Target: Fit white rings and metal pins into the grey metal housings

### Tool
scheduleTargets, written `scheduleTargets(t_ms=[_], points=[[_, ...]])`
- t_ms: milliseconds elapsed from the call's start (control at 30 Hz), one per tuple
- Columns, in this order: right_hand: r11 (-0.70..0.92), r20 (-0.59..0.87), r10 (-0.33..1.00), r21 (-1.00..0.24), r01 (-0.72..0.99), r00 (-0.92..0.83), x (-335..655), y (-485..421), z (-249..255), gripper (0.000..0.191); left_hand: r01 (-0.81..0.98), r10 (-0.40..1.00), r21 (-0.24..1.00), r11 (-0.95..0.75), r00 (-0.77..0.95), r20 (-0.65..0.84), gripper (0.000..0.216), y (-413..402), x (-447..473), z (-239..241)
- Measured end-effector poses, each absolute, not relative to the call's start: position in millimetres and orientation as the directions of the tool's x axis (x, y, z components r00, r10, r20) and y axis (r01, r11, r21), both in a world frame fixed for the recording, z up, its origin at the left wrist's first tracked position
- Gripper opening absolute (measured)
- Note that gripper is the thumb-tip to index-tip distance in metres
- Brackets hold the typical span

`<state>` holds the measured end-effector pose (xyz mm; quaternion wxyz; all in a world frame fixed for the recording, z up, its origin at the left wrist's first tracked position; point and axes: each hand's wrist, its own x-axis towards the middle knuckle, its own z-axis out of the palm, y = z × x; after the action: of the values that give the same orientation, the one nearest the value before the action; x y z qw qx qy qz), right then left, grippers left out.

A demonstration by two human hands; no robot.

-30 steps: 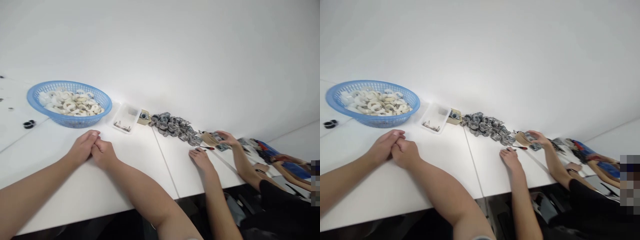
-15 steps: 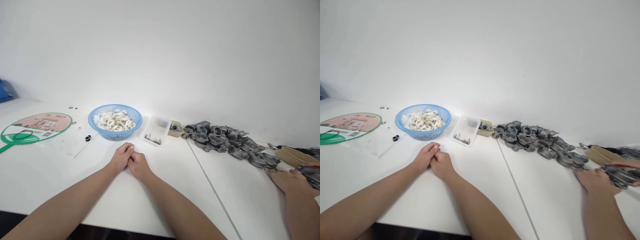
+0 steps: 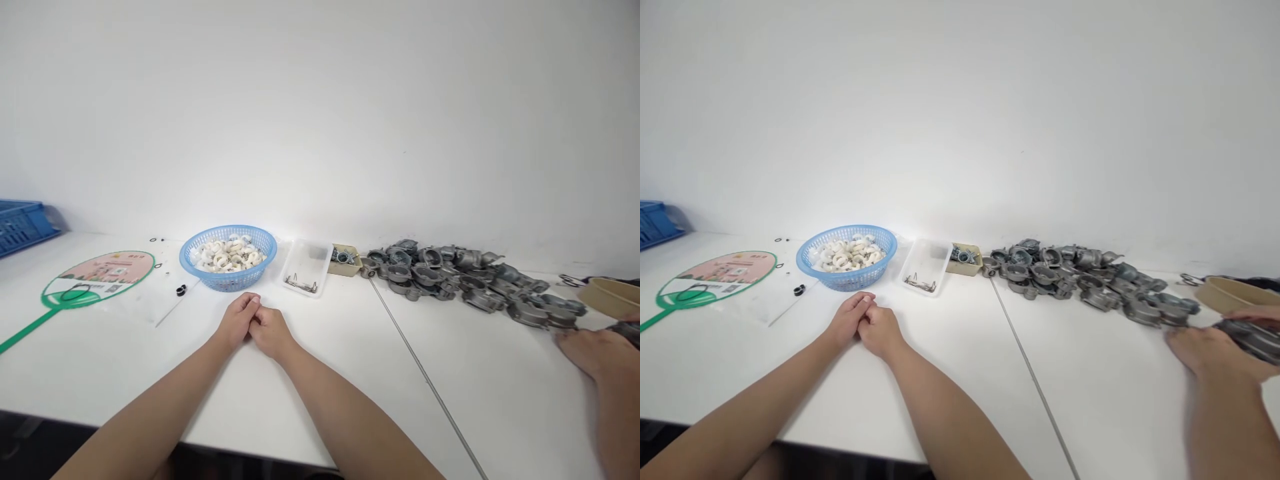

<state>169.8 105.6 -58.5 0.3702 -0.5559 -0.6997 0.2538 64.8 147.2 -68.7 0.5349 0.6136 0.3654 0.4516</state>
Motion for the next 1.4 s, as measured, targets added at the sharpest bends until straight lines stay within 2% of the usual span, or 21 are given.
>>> scheduleTargets(t_ms=[333, 800, 1033, 1400], points=[[0.275, 0.272, 0.958, -0.79, 0.549, -0.089, 171, 112, -56, 0.023, 0.134, 0.938, 0.944, -0.301, 0.221, 0.268, 0.031, 149, 68, -63], [0.238, 0.235, 0.968, -0.769, 0.593, -0.085, 174, 111, -40, 0.024, 0.233, 0.95, 0.923, -0.305, 0.14, 0.278, 0.025, 153, 72, -58], [0.208, 0.203, 0.976, -0.773, 0.599, -0.076, 177, 114, -41, 0.022, 0.258, 0.955, 0.923, -0.285, 0.156, 0.252, 0.023, 153, 73, -52], [0.254, 0.257, 0.963, -0.767, 0.589, -0.08, 179, 111, -42, 0.023, 0.277, 0.946, 0.907, -0.316, 0.163, 0.28, 0.023, 152, 76, -54]])
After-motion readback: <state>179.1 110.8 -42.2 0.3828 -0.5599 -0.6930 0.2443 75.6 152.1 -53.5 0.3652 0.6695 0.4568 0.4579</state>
